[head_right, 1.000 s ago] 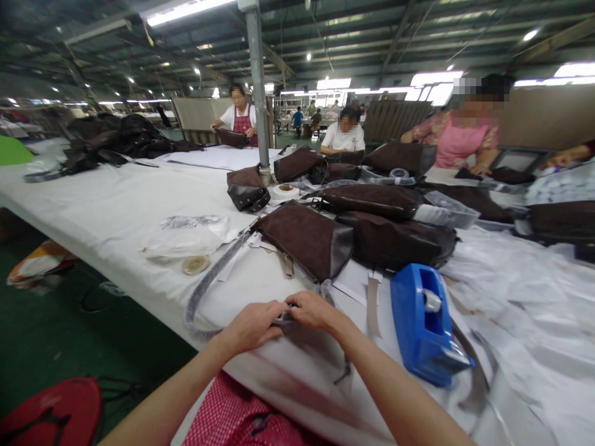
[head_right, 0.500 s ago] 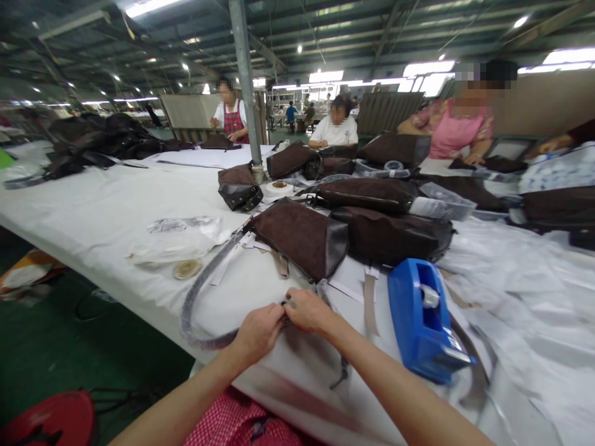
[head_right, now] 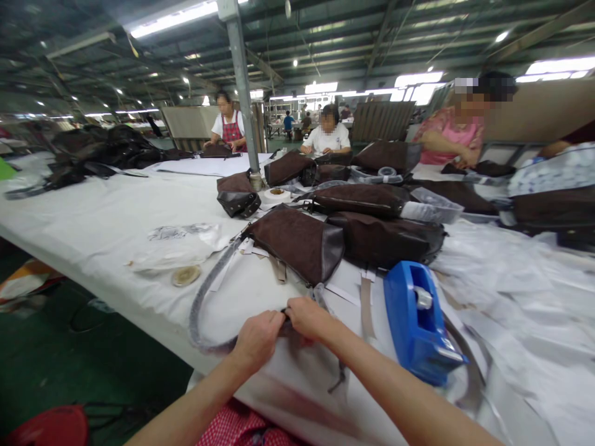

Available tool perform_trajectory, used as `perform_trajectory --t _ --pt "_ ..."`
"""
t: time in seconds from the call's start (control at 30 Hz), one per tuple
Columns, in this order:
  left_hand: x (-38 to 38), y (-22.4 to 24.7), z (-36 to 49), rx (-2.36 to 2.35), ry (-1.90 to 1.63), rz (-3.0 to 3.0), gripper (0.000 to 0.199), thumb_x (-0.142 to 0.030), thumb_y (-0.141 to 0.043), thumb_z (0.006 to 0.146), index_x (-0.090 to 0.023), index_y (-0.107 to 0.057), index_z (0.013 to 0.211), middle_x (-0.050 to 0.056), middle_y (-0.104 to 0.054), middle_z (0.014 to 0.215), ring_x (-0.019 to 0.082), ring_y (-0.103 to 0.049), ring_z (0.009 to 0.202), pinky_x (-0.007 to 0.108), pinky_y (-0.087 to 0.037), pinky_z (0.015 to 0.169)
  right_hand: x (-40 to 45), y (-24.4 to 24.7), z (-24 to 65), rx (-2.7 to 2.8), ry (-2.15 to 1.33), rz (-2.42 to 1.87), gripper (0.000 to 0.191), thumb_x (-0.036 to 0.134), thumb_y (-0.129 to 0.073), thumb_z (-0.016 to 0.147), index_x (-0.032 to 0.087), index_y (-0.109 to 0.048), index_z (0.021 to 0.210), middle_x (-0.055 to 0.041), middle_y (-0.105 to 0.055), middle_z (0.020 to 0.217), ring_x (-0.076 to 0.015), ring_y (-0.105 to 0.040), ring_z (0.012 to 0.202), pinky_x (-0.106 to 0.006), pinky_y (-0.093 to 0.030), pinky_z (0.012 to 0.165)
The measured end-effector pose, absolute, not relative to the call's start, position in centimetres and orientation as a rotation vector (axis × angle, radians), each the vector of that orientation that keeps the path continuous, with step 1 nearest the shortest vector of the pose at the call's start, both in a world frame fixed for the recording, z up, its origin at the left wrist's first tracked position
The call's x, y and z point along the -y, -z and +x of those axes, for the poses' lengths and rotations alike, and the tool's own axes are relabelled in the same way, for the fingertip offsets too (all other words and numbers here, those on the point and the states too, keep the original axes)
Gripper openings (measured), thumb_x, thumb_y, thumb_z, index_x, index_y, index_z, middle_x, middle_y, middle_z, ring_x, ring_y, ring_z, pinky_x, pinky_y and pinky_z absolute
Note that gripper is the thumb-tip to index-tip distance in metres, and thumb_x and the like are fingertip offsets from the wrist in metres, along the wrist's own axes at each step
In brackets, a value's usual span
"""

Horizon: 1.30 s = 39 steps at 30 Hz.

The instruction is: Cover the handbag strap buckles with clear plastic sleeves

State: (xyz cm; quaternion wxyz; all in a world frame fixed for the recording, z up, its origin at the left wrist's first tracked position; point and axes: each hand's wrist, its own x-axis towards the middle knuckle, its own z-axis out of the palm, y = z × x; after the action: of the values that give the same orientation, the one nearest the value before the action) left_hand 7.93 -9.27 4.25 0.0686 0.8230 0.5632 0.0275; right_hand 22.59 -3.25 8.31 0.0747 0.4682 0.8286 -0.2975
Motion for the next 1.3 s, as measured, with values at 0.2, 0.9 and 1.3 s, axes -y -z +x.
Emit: perform_trajectory --t 0.2,0.9,1.3 --pt "9.4 -4.9 7.4 -1.571 -0.061 2.556 0.013 -0.028 -0.046 0.094 -0.022 -0.053 0.104 0.004 -0.064 0.094 0.020 -0.062 0.087 0.030 -0.049 0.072 3.9 -8.5 23.0 -2.498 0.925 1.420 0.030 0.011 -0.031 0.087 0.016 -0.059 0.098 -0.0112 -0.072 0.079 -0.0203 -0.068 0.068 -0.027 -0.046 0.061" --pt "9.3 -4.4 6.8 -1.563 -0.084 2.665 0.016 -0.017 -0.043 0.093 -0.021 -0.056 0.102 0.005 -0.063 0.091 0.020 -0.060 0.087 0.031 -0.049 0.072 3.1 -8.4 22.3 -2.522 0.718 1.357 0.021 0.014 -0.037 0.089 0.014 -0.055 0.101 -0.0165 -0.070 0.091 -0.0254 -0.068 0.081 -0.031 -0.044 0.066" --pt "8.9 -5.2 5.4 -1.361 -0.073 2.770 0.019 -0.027 -0.049 0.094 -0.022 -0.051 0.112 0.003 -0.065 0.093 0.020 -0.061 0.088 0.031 -0.048 0.074 3.2 -8.3 22.5 -2.671 0.487 1.109 0.026 0.011 -0.044 0.083 0.019 -0.061 0.100 -0.0151 -0.071 0.096 -0.0302 -0.067 0.090 -0.033 -0.042 0.068"
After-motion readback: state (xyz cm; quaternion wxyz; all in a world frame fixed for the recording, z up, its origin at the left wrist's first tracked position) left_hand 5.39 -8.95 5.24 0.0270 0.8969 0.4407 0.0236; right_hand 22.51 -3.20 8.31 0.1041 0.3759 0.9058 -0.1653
